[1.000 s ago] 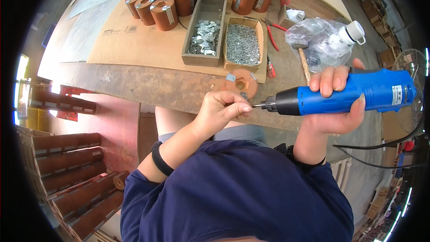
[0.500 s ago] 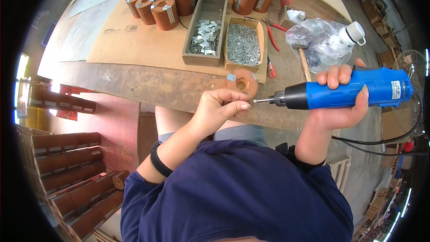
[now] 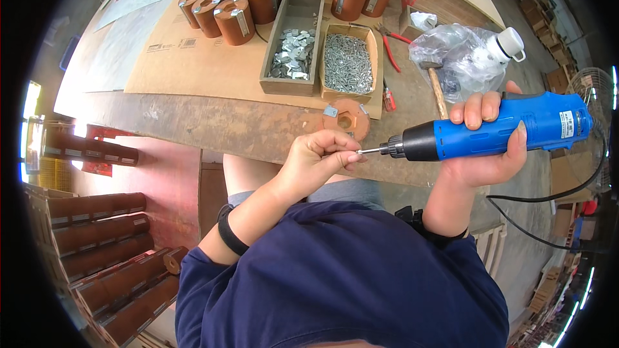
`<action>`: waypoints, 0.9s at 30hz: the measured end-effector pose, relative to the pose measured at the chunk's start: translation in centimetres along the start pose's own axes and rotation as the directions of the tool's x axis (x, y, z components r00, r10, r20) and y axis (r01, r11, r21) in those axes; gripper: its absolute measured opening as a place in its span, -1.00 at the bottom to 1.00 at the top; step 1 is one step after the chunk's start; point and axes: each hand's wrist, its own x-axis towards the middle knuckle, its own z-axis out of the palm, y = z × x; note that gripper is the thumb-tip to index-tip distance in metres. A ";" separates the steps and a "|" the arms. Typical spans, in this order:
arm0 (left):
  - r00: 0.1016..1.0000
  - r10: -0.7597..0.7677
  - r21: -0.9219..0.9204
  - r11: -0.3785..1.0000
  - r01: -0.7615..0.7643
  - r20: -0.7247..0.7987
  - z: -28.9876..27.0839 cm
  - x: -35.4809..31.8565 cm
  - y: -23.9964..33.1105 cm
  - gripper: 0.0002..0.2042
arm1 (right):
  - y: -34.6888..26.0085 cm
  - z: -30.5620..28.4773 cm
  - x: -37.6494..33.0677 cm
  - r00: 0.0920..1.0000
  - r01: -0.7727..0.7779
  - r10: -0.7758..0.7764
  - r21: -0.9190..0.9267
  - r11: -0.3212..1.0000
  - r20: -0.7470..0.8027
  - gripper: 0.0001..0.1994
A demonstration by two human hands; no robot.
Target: The person repeatedly places small metal brackets onto circular wooden pieces and secures them using a blue electric screwdriver. After fastening each bracket, the person moves the finished piece aside and picks up a new wooden piece to continue the process.
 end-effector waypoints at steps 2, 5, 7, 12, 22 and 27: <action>1.000 0.001 0.013 1.000 -0.001 0.004 0.0 0.0 -0.2 -0.94 | 0.0 0.0 0.0 1.000 0.005 -0.005 0.003 1.000 0.012 -0.48; 0.999 -0.032 0.072 0.997 0.031 0.017 0.2 -0.1 0.1 -0.93 | 0.0 -0.1 0.0 0.998 0.016 -0.017 0.019 1.000 0.054 -0.46; 0.999 -0.023 0.095 0.995 0.020 0.031 0.3 0.0 0.1 -0.93 | -0.1 -0.1 0.1 0.996 0.022 -0.025 0.031 0.999 0.082 -0.46; 0.999 -0.032 0.121 0.992 0.029 0.021 0.3 -0.1 0.6 -0.93 | -0.3 0.2 0.2 0.986 0.007 -0.018 0.066 0.998 0.167 -0.44; 0.946 0.306 0.631 0.714 -0.304 0.109 -0.5 1.3 1.1 -0.91 | 0.5 1.4 0.2 0.990 -0.011 0.019 -0.056 0.998 0.137 -0.44; 0.870 0.466 0.768 0.493 -0.409 0.164 -0.8 1.6 0.2 -0.80 | 2.0 2.5 0.7 0.998 -0.007 0.018 -0.193 0.981 0.054 -0.49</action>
